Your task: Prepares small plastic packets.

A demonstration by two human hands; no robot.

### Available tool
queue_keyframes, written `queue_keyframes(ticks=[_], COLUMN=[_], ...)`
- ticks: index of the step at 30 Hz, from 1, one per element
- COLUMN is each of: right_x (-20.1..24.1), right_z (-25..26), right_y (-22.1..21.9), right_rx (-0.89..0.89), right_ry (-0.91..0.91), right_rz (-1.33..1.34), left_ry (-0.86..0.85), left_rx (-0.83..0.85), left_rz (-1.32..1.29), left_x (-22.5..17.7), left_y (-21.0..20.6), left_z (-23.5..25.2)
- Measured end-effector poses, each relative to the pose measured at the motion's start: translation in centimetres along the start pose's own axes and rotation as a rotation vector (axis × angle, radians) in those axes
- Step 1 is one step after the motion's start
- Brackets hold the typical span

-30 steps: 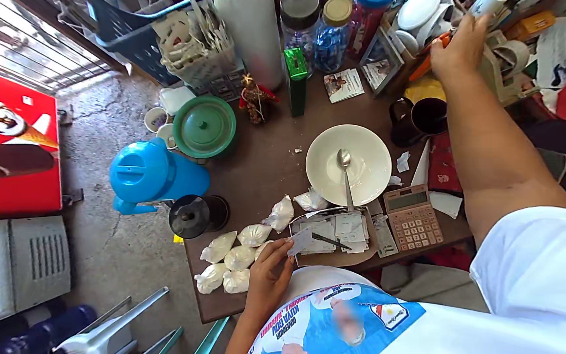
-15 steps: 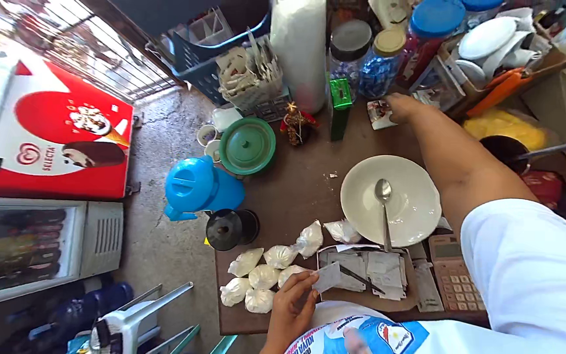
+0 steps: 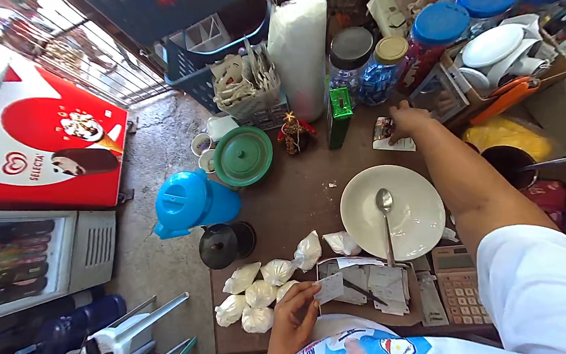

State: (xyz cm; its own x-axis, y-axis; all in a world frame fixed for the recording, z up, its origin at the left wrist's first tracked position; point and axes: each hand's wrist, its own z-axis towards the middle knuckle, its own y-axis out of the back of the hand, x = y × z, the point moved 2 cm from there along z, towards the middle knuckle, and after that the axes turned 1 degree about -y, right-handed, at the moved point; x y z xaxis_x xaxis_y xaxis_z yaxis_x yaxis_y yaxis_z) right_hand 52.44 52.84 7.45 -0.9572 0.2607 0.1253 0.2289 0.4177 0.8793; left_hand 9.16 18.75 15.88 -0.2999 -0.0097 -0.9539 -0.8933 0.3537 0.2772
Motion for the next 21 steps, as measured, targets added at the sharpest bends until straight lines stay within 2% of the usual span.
queue_keyframes(ticks=[8,15,21], right_x=[-0.3,0.3,1.1], right_z=[-8.9,-10.5,-13.8], right_y=[1.4,-0.7,-1.4], right_rx=[-0.209,-0.200,-0.290], right_ry=[-0.121,0.053,0.032], right_rz=[0.316,0.305,0.241], left_ry=[0.033,0.081,0.126], left_rx=[0.064,0.100,0.130], left_rz=[-0.015,0.047,0.041], left_x=[0.3,0.1,1.0], left_y=[-0.3,0.0,0.0], left_z=[1.3,2.3,2.6])
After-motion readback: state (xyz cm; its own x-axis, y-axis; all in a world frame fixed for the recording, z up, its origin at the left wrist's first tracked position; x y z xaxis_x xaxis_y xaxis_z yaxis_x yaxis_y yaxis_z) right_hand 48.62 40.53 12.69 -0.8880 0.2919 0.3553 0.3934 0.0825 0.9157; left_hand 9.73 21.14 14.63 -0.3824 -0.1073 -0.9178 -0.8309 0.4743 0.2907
